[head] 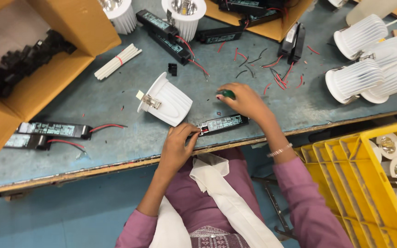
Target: The person assembles LED lighting units by connecting wires to black power supply modules using a green screwdriver. They strip wire ends, insert them into terminal blocks, and tighten the screws. Completed units are placed into a cardboard box.
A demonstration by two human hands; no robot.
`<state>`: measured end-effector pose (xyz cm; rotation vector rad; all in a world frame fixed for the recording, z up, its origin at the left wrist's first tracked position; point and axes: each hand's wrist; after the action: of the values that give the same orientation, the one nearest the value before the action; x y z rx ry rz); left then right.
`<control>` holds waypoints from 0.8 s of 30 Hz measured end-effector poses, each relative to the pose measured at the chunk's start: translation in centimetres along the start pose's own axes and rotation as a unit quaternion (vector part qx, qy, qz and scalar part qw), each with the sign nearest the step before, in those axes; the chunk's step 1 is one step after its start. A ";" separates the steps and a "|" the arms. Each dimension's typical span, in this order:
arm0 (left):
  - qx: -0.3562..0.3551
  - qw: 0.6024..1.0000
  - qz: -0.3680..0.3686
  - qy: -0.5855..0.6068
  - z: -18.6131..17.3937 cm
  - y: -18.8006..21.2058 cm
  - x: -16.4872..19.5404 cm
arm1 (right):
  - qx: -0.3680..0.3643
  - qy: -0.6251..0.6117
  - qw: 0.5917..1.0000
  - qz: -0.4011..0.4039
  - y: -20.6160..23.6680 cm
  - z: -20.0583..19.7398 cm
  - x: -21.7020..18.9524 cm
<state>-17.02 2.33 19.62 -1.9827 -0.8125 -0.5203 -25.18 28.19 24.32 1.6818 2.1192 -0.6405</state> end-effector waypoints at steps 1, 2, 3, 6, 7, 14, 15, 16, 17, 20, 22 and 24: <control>-0.005 1.000 -0.006 0.001 0.0 0.6 -0.1 | 0.002 0.010 1.000 0.015 -0.7 0.7 0.5; -0.003 1.000 -0.007 0.000 0.0 1.5 -0.2 | 0.001 0.020 0.999 0.028 -0.9 2.0 0.8; 0.000 1.000 -0.013 0.000 0.2 3.5 0.3 | -0.004 0.030 0.999 0.041 0.2 4.0 0.9; 0.007 0.999 -0.039 0.004 0.9 10.5 1.9 | 0.011 0.130 0.991 0.038 5.2 10.9 0.3; 0.007 0.999 -0.042 0.004 1.3 11.6 1.8 | 0.024 0.098 0.995 0.015 5.4 12.0 0.1; 0.003 0.999 -0.044 -0.011 1.9 10.5 1.9 | -0.027 -0.108 0.984 -0.141 -1.3 13.6 -2.6; 0.005 0.999 -0.048 -0.014 1.8 10.0 2.0 | -0.041 -0.120 0.978 -0.164 -2.7 14.0 -2.8; 0.008 0.999 -0.050 -0.016 1.9 9.4 1.8 | -0.034 -0.113 0.974 -0.195 -4.3 14.6 -3.0; 0.007 0.999 -0.048 -0.016 2.0 8.9 1.5 | -0.028 -0.104 0.968 -0.225 -5.9 15.2 -2.9; 0.007 0.999 -0.044 -0.017 2.7 7.5 -0.3 | -0.038 -0.057 0.971 -0.227 -9.4 17.5 -1.5; 0.012 0.999 -0.044 -0.021 3.1 7.0 -1.8 | -0.049 -0.025 0.980 -0.194 -10.7 19.1 -0.1; 0.015 0.998 -0.047 -0.023 3.3 6.8 -2.7 | -0.051 0.006 0.986 -0.157 -11.5 20.1 0.9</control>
<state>-13.93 1.73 12.25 -1.9426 -0.9416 -0.5164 -36.53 15.56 8.53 1.3111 2.4059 -0.5974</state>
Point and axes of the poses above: each hand's wrist, its own y-axis away from the middle knuckle, its own z-axis out of the palm, x = y × z, and after that the axes turned 12 degrees about z, right-handed
